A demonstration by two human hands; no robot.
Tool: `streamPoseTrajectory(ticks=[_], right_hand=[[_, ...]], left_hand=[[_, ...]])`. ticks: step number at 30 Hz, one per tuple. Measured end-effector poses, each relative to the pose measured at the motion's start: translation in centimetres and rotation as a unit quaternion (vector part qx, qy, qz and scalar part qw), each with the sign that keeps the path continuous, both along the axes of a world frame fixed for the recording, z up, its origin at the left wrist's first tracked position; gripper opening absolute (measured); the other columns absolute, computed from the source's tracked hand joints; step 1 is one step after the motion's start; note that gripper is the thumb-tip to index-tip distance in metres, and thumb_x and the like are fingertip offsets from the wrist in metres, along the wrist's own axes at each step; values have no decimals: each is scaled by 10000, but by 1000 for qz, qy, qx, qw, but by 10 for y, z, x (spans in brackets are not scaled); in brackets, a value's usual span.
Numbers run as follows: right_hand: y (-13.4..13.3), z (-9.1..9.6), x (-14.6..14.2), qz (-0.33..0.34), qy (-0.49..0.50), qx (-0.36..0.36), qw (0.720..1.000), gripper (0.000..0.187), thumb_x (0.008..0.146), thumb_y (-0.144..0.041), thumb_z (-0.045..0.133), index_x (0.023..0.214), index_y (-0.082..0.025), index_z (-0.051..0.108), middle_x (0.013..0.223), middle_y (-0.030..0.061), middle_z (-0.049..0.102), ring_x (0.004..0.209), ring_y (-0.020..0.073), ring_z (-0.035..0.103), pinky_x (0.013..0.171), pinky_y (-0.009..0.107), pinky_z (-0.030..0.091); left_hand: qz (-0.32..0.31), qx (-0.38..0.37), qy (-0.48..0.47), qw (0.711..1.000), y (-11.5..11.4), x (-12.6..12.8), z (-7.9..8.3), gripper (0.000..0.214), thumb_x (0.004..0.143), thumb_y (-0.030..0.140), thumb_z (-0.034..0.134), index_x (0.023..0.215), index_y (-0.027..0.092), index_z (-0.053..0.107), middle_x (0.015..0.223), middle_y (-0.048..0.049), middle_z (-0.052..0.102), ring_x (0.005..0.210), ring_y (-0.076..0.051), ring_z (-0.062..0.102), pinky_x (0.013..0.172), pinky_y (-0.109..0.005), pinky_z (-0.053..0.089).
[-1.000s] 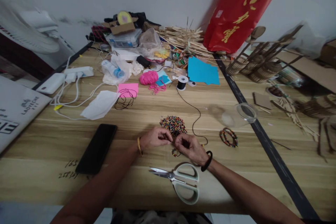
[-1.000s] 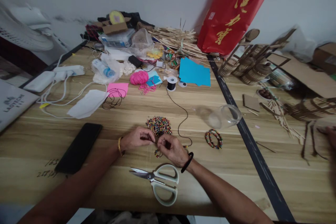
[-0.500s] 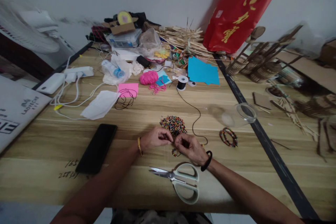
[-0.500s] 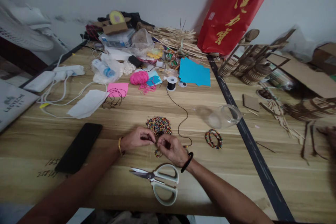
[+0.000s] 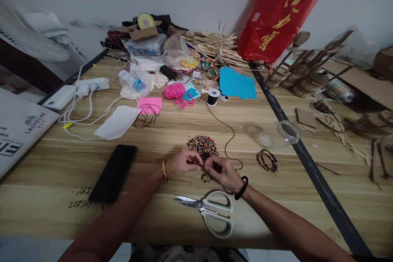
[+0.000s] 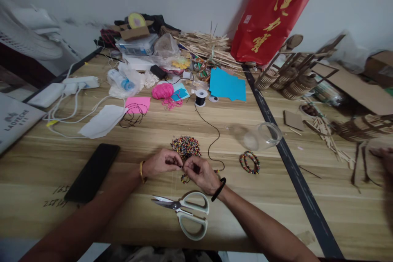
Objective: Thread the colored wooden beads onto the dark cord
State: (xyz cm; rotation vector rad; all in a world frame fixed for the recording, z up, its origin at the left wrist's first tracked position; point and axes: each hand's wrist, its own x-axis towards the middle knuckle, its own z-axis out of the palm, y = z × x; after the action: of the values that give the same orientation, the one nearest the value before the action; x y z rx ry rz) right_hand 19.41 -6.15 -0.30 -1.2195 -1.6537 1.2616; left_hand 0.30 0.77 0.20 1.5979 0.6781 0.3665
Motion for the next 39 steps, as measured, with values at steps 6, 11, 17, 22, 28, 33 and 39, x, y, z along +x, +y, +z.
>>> streamPoseTrajectory(ticks=[6, 11, 17, 22, 28, 33, 39], right_hand=[[0, -1, 1, 1, 0, 2, 1000, 217, 870, -331, 540, 747, -152, 542, 641, -13, 504, 571, 98, 432, 530, 219, 349], [0, 1, 1, 1, 0, 2, 1000, 184, 855, -291, 544, 731, -155, 535, 638, -12, 504, 579, 99, 438, 536, 212, 353], [0, -1, 2, 5, -13, 4, 1000, 131, 841, -239, 543, 742, -154, 545, 637, -16, 511, 570, 95, 438, 524, 201, 339], [0, -4, 3, 3, -19, 9, 1000, 97, 831, -205, 547, 747, -156, 551, 641, -16, 519, 565, 94, 442, 521, 199, 338], [0, -3, 3, 2, -17, 7, 1000, 118, 832, -231, 556, 741, -157, 551, 639, -16, 519, 563, 94, 443, 520, 198, 343], [1, -3, 3, -2, -13, 12, 1000, 135, 835, -247, 559, 737, -154, 549, 634, -15, 514, 566, 94, 441, 521, 199, 349], [0, -1, 2, -2, -18, 10, 1000, 127, 830, -232, 559, 732, -153, 548, 619, -19, 514, 552, 90, 435, 507, 196, 336]], left_hand=[[0, 2, -10, 1000, 1, 0, 0, 113, 704, 175, 667, 789, 104, 642, 727, -26, 657, 648, -89, 579, 612, -186, 442], [1, -14, -20, 1000, 3, -2, -2, 134, 704, 196, 677, 784, 95, 642, 768, -48, 674, 677, -97, 603, 653, -201, 466], [-1, -11, -20, 1000, 5, -2, -4, 174, 700, 235, 695, 785, 92, 643, 775, -56, 682, 694, -112, 621, 670, -218, 481], [2, -9, -18, 1000, 5, -2, -3, 153, 712, 221, 680, 790, 94, 644, 789, -57, 682, 712, -113, 624, 688, -222, 486], [0, -4, -17, 1000, 4, -2, -4, 141, 714, 209, 676, 794, 97, 647, 796, -57, 685, 719, -115, 626, 690, -223, 487], [2, -1, -18, 1000, 4, -2, -3, 129, 716, 195, 666, 788, 91, 648, 789, -63, 683, 710, -115, 623, 689, -227, 486], [-2, 1, -17, 1000, 4, -2, -2, 116, 717, 172, 652, 795, 86, 646, 791, -64, 679, 707, -110, 617, 688, -221, 483]])
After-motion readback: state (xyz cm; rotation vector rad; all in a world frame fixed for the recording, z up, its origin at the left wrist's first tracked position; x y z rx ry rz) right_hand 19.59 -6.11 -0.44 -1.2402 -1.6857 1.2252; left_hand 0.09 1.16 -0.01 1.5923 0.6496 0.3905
